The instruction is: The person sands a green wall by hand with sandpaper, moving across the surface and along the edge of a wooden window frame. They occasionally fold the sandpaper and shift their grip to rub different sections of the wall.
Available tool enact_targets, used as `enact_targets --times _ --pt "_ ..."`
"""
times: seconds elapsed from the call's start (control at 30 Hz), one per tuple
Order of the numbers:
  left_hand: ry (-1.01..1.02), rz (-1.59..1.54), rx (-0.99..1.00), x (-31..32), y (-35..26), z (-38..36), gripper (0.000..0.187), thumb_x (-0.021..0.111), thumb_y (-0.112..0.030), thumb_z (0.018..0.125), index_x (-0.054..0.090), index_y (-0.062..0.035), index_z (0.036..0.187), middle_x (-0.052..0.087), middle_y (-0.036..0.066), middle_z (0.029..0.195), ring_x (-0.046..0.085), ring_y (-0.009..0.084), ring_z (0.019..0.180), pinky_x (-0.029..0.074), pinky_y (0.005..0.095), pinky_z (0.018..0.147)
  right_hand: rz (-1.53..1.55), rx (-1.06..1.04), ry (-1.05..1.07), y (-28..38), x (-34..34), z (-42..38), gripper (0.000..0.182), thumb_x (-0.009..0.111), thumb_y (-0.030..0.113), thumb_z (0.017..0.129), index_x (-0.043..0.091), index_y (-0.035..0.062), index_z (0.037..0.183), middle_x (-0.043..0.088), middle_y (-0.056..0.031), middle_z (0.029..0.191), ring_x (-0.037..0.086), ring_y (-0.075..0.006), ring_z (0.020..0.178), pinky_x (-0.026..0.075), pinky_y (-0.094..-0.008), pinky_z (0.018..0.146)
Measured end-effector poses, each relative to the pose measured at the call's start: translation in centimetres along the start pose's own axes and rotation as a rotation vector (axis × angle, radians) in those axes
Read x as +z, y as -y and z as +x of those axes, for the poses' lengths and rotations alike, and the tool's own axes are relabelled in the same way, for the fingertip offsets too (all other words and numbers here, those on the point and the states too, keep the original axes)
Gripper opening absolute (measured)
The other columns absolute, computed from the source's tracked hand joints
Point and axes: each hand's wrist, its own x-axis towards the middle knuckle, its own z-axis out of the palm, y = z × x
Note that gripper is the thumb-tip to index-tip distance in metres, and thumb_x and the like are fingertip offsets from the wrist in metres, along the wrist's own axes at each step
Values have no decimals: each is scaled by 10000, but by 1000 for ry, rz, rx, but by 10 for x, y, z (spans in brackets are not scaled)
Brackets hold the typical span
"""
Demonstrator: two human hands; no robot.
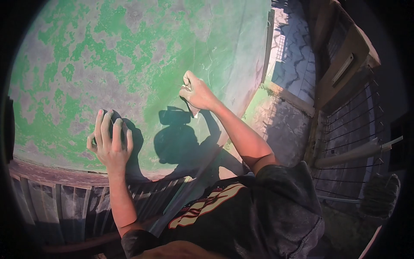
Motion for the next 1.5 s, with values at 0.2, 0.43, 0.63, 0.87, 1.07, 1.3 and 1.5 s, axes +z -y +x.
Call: enact_targets --times 0.2,0.43,0.63,0.87,1.07,1.3,1.5 --pt "-22 -19 8 -1 4 -6 171 718 -287 873 714 -218 1029 694 -26 1371 616 163 1338 275 401 1055 7 -69 -435 1 35 -1 126 605 29 943 488 45 986 469 -95 638 448 -199 551 392 -393 554" --pt "-82 -12 -9 2 3 -10 103 698 -281 893 711 -212 968 732 -46 1265 663 144 1252 267 393 1034 172 -160 -767 18 58 18 112 555 22 1045 446 47 1040 463 -74 649 472 -183 529 374 -404 531" --pt "-148 70 -48 13 -3 -9 54 683 -296 893 699 -285 944 736 -116 1185 666 84 1207 277 388 1021 -78 -303 -1031 -1 58 54 88 507 -27 1033 441 26 1009 443 -80 632 418 -230 514 344 -440 544" --pt "-166 75 -57 17 -2 -11 55 698 -297 894 667 -297 940 727 -149 1180 659 53 1187 296 376 970 144 -74 -973 19 56 51 68 504 -3 1045 440 20 1036 471 -64 718 446 -171 630 389 -391 607" --pt "-246 112 -17 30 2 -14 66 646 -303 947 643 -315 881 719 -164 1181 648 44 1164 310 375 956 -66 -222 -1051 -3 44 68 106 495 -14 1020 411 26 1071 520 -141 737 538 -283 633 397 -468 637" --pt "-240 103 -15 27 1 -10 69 602 -288 957 618 -296 891 713 -141 1199 647 64 1184 323 379 966 5 -78 -1152 9 38 75 105 506 14 1046 410 35 1083 517 -108 737 516 -216 646 402 -433 645" --pt "-216 0 -9 18 5 -17 31 628 -266 931 646 -259 955 703 -95 1224 652 93 1205 338 383 1004 186 -51 -936 3 54 30 275 717 197 1045 502 55 1139 609 -2 685 462 -80 659 366 -292 629"
